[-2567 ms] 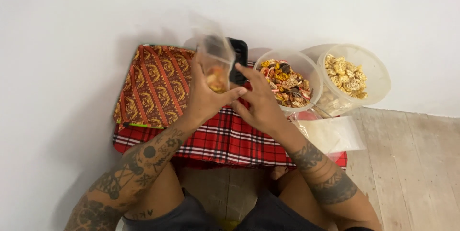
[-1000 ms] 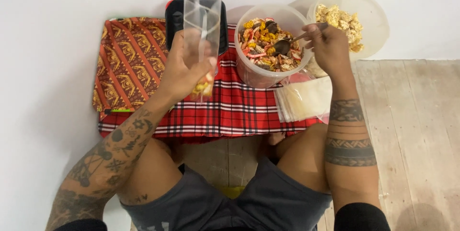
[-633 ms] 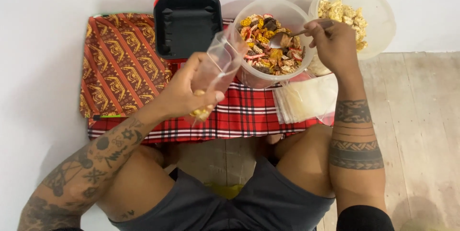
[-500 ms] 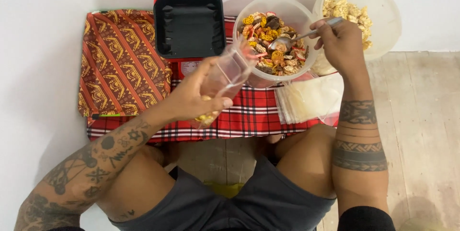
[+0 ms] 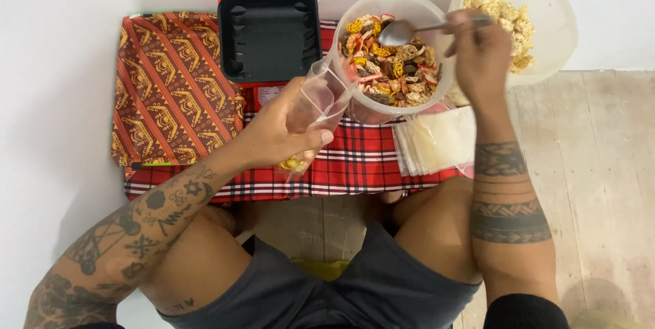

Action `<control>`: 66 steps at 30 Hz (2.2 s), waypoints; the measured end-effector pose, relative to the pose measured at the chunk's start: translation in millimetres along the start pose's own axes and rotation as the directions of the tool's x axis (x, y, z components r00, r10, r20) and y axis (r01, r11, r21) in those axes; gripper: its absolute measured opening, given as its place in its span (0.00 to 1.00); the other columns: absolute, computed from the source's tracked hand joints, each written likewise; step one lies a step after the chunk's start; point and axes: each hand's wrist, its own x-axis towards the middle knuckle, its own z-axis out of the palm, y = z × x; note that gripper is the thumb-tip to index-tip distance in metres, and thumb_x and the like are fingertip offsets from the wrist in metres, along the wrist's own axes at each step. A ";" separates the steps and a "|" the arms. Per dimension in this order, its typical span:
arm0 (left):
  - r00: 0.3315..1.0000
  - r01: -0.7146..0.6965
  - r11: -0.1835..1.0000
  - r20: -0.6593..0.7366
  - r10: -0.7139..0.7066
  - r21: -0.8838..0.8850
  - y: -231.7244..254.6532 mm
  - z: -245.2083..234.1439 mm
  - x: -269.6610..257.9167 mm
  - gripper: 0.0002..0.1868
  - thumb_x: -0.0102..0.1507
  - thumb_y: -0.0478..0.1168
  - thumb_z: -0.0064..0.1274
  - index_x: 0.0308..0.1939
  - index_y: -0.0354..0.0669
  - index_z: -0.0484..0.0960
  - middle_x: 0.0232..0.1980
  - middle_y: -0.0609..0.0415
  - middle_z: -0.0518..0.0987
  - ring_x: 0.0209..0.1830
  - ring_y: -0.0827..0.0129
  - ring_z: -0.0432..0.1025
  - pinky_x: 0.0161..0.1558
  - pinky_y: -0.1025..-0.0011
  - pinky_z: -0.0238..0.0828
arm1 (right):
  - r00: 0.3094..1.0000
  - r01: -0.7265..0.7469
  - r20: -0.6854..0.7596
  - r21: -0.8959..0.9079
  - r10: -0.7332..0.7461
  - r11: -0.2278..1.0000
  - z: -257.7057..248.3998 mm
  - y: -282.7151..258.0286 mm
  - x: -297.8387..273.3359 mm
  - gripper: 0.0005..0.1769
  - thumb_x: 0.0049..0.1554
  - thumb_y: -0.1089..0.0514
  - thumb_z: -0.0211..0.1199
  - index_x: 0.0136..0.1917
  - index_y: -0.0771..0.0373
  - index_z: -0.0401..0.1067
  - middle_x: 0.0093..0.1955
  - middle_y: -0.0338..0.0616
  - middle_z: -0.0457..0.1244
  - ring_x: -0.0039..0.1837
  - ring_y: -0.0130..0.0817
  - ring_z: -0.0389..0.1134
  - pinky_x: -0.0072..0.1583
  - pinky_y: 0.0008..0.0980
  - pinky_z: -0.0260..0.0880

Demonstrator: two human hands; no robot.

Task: A person is manually portioning snack mix from large containers into small plastic bags using a spoon and a scale.

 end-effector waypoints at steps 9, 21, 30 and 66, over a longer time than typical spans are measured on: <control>0.999 -0.043 0.999 0.000 0.043 0.025 -0.3 -2.6 -3.8 0.32 0.64 0.36 0.53 0.69 0.44 0.56 0.32 0.54 0.74 0.19 0.76 0.68 0.18 0.75 0.69 | 0.991 -0.083 0.104 0.018 0.080 0.996 18.7 -24.3 -5.6 0.12 0.70 0.64 0.55 0.51 0.73 0.77 0.43 0.47 0.68 0.33 0.27 0.66 0.35 0.22 0.67; 0.997 0.069 0.985 0.019 -0.073 0.156 -0.3 2.9 -1.8 0.40 0.61 0.37 0.57 0.74 0.38 0.54 0.24 0.53 0.74 0.12 0.73 0.66 0.11 0.75 0.61 | 0.942 -0.334 0.071 0.312 0.329 0.889 12.9 -23.9 -1.5 0.11 0.68 0.60 0.50 0.56 0.68 0.70 0.43 0.47 0.69 0.31 0.24 0.64 0.35 0.19 0.67; 0.997 0.079 0.915 -0.027 -0.075 0.395 0.1 3.0 0.4 0.36 0.62 0.46 0.57 0.68 0.33 0.60 0.23 0.54 0.77 0.11 0.73 0.68 0.13 0.75 0.64 | 0.992 -0.096 -0.066 0.202 0.111 0.975 -0.1 -9.0 -4.5 0.11 0.71 0.60 0.50 0.55 0.70 0.69 0.47 0.50 0.66 0.45 0.30 0.68 0.42 0.24 0.72; 0.956 0.269 0.776 -0.258 -0.141 0.571 -3.3 12.7 2.8 0.42 0.57 0.66 0.57 0.66 0.44 0.67 0.55 0.30 0.77 0.61 0.36 0.72 0.61 0.46 0.66 | 0.920 -0.390 0.090 0.324 0.382 0.862 -8.3 -60.9 -15.6 0.10 0.67 0.56 0.50 0.49 0.59 0.70 0.39 0.43 0.68 0.33 0.22 0.67 0.37 0.17 0.62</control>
